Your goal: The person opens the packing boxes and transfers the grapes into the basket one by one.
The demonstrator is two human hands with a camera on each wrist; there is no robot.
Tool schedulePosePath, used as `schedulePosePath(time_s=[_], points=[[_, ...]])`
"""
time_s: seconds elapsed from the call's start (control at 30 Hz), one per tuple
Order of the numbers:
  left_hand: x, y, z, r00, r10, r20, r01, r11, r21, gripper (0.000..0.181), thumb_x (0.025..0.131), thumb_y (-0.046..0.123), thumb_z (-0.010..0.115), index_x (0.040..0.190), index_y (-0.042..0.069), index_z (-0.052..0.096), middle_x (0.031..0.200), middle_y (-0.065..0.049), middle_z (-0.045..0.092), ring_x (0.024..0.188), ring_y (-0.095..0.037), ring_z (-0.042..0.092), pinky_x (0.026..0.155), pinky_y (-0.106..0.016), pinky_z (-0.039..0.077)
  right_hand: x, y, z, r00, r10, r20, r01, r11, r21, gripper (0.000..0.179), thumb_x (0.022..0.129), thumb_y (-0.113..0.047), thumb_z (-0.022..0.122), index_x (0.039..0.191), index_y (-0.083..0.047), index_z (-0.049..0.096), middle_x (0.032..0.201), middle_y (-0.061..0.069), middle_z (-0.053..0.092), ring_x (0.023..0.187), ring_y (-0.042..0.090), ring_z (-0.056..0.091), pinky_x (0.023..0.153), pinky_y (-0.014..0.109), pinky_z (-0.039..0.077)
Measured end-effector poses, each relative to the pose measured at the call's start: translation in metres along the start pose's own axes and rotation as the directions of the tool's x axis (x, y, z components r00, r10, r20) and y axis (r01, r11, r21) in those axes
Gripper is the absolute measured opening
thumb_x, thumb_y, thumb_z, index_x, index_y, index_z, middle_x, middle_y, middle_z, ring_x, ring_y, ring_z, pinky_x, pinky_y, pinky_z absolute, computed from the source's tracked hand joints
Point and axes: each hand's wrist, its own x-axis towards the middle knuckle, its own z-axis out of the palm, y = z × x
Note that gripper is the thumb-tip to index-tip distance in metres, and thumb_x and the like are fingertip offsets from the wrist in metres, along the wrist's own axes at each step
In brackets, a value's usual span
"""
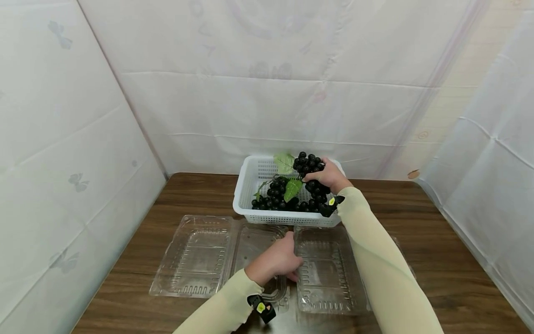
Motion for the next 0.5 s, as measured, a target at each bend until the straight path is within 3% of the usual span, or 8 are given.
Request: schedulePosePath(time_s=[0.2, 0.5], points=[[0.001, 0.0, 0.0, 1.0, -0.004, -0.001, 0.004, 1.0, -0.008, 0.085, 0.098, 0.007, 0.064, 0.163, 0.0, 0.01, 0.073, -0.017, 0.069, 0.057, -0.026, 0.07, 0.062, -0.038, 0.06, 0.0, 0.004, -0.002, 0.999, 0.024, 0.024, -0.023, 0.998, -0.066, 0.112, 0.083, -0.032, 0.084, 0.166, -0.011, 0.011, 0.17, 0.019, 0.015, 0.15, 0.044, 0.031, 0.116, 0.058, 0.04], [-0.002, -0.001, 0.001, 1.0, -0.01, -0.008, 0.01, 1.0, -0.007, 0.085, 0.098, 0.007, 0.064, 0.163, 0.0, 0.01, 0.073, -0.016, 0.069, 0.056, -0.026, 0.07, 0.06, -0.038, 0.06, 0.002, 0.011, 0.0, 0.996, 0.06, 0.072, -0.056, 0.997, -0.059, 0.109, 0.085, -0.029, 0.084, 0.165, -0.012, 0.013, 0.17, 0.019, 0.015, 0.15, 0.044, 0.03, 0.116, 0.059, 0.039]])
